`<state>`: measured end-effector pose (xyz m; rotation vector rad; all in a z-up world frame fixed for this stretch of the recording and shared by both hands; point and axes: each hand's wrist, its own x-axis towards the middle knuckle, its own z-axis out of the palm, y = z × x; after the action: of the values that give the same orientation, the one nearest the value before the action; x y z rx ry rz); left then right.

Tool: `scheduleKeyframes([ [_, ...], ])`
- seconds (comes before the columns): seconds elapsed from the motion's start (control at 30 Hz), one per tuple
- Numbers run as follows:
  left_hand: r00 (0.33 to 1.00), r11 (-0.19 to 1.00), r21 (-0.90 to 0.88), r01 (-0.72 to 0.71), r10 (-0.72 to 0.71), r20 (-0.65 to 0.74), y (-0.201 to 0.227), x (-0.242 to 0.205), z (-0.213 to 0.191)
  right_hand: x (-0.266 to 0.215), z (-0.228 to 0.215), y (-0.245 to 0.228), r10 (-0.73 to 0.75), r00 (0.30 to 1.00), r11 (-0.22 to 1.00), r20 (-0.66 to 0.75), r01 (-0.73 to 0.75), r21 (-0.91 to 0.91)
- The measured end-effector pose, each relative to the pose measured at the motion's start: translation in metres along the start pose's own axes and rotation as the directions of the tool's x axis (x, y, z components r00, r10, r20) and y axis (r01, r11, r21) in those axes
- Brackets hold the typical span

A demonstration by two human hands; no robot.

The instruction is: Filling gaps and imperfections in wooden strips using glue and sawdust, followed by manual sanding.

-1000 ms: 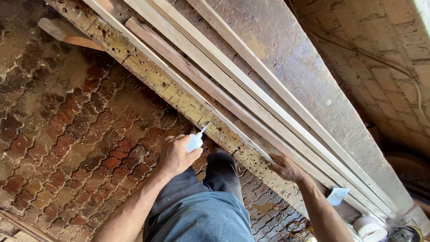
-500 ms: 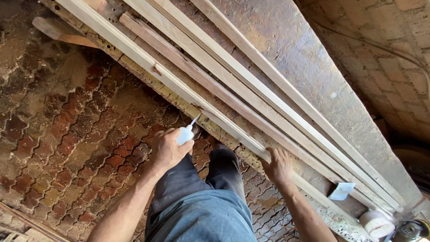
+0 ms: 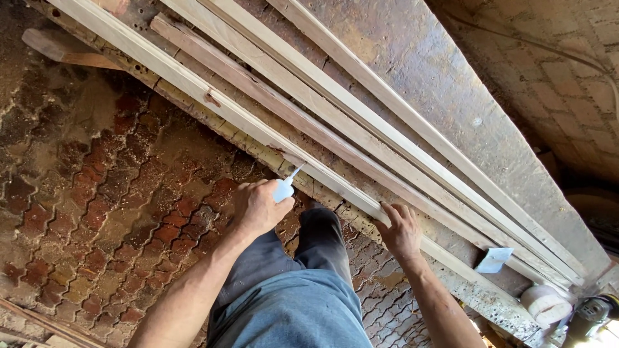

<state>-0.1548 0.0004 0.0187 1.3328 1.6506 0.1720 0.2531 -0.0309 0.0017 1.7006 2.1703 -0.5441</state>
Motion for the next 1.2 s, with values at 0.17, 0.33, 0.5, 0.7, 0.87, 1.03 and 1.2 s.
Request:
scheduleKeyframes([
  [0.17,0.999,0.993,-0.113,0.041,-0.042,-0.007,-0.011,-0.002,-0.006,0.001,-0.006,-0.005,0.022,1.0,1.0,0.021,-0.022,-0.014],
  [0.33,0.997,0.993,-0.115,-0.038,0.03,-0.068,-0.02,-0.004,-0.003,0.0,-0.005,-0.004,0.027,0.999,1.0,0.026,-0.027,-0.006],
  [0.5,0.999,0.999,-0.029,-0.034,0.033,-0.03,-0.011,0.002,0.0,0.002,-0.01,-0.008,0.08,0.994,0.997,0.079,-0.08,0.006],
  [0.7,0.992,0.982,-0.144,0.121,-0.114,0.056,-0.008,-0.001,-0.015,-0.001,-0.004,-0.004,0.053,0.997,0.998,0.048,-0.053,-0.015],
  [0.87,0.993,0.977,-0.184,0.111,-0.116,-0.019,-0.03,-0.003,-0.019,0.002,-0.009,-0.006,0.094,0.991,0.996,0.099,-0.093,-0.017],
  [1.03,0.988,0.943,-0.322,0.081,-0.119,-0.099,-0.054,0.0,-0.016,0.001,-0.008,-0.002,0.078,0.991,0.997,0.108,-0.076,-0.016],
  [1.2,0.985,0.967,-0.207,0.146,-0.163,-0.065,-0.047,-0.002,-0.03,0.0,-0.006,0.0,0.102,0.982,0.995,0.156,-0.101,-0.018],
])
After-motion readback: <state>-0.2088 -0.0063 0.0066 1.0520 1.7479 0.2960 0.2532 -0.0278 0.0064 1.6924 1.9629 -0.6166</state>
